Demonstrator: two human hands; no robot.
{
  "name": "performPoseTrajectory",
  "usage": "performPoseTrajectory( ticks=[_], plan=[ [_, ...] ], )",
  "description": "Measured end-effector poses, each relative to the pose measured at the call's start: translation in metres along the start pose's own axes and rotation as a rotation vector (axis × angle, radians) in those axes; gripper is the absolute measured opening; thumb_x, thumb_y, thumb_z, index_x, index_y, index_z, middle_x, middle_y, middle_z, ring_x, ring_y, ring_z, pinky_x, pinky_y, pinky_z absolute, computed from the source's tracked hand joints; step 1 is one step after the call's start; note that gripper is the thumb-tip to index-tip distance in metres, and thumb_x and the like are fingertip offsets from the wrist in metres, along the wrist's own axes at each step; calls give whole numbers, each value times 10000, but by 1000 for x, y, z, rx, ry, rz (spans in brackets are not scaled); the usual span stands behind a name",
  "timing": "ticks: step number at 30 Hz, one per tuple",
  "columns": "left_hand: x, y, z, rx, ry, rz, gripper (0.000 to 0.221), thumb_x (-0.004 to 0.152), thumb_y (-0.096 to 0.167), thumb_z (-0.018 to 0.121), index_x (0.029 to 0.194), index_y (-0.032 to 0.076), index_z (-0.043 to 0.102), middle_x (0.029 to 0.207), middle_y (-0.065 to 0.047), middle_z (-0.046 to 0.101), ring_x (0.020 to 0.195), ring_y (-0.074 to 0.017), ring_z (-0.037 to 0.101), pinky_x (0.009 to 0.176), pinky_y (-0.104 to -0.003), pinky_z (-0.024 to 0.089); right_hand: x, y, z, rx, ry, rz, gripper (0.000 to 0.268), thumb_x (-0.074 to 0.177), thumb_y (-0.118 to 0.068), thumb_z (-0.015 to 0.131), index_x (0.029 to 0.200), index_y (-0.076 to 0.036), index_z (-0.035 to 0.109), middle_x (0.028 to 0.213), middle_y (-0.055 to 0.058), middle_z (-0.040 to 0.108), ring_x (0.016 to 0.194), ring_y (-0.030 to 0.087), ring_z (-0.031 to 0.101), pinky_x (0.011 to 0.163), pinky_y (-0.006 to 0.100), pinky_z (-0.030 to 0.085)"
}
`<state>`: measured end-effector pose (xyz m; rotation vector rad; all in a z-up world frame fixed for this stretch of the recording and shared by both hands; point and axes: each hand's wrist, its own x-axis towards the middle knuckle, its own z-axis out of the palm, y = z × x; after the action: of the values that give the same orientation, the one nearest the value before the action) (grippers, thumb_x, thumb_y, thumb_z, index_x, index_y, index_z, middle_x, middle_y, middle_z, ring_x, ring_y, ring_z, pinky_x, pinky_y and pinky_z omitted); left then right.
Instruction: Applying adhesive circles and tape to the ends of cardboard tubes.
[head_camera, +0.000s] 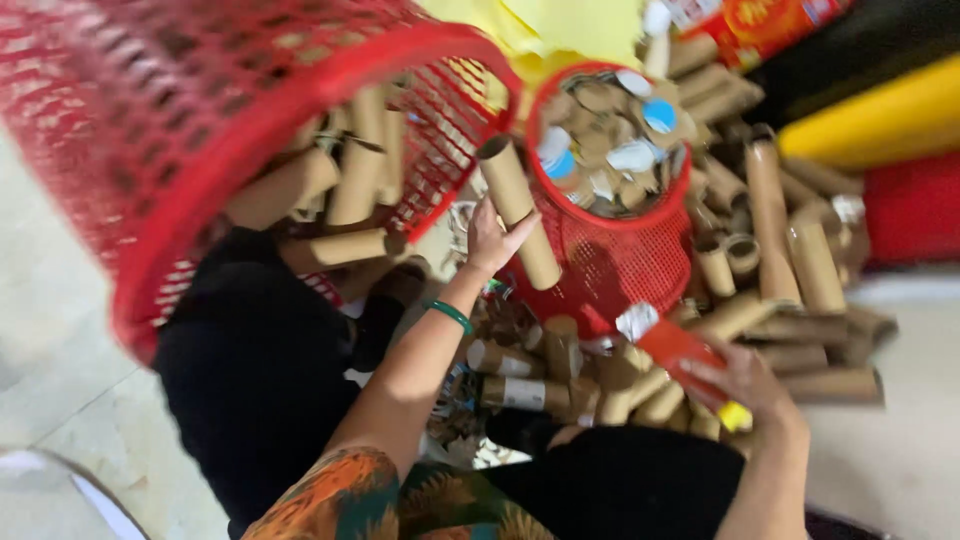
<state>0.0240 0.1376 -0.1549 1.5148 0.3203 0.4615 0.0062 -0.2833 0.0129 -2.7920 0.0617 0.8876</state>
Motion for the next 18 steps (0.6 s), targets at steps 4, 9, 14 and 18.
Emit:
performPoseTrajectory(
  ticks=[4,9,14,18],
  plan=[
    [-22,36,46,130,-187,158,623,788,346,883,1258,52,597,1155,-172,702,1104,-334,674,960,-438,547,-22,-2,-5,88,153,-88,774,763,-528,776,1390,-100,628,1086,185,777,995,248,741,901,406,553],
    [-48,27,104,92,-404,355,706,746,273,894,1332,32,583,1221,-190,702,1139,-374,659,1000,-449,540,-32,5,-5,34,176,-205,687,762,-477,749,1354,-146,644,1094,183,752,991,342,714,881,446,550],
    [-49,27,136,217,-542,383,732,728,272,920,1331,37,578,1217,-204,690,1134,-397,652,990,-460,530,-54,8,-8,87,94,-122,670,787,-533,721,1362,-197,649,1113,160,756,1021,359,714,920,450,544],
    [-41,31,145,324,-668,395,761,715,281,937,1326,35,556,1211,-212,683,1130,-421,642,994,-478,521,-60,21,-4,98,54,-42,730,753,-592,744,1369,-212,651,1107,172,760,1023,360,720,946,445,539]
  ],
)
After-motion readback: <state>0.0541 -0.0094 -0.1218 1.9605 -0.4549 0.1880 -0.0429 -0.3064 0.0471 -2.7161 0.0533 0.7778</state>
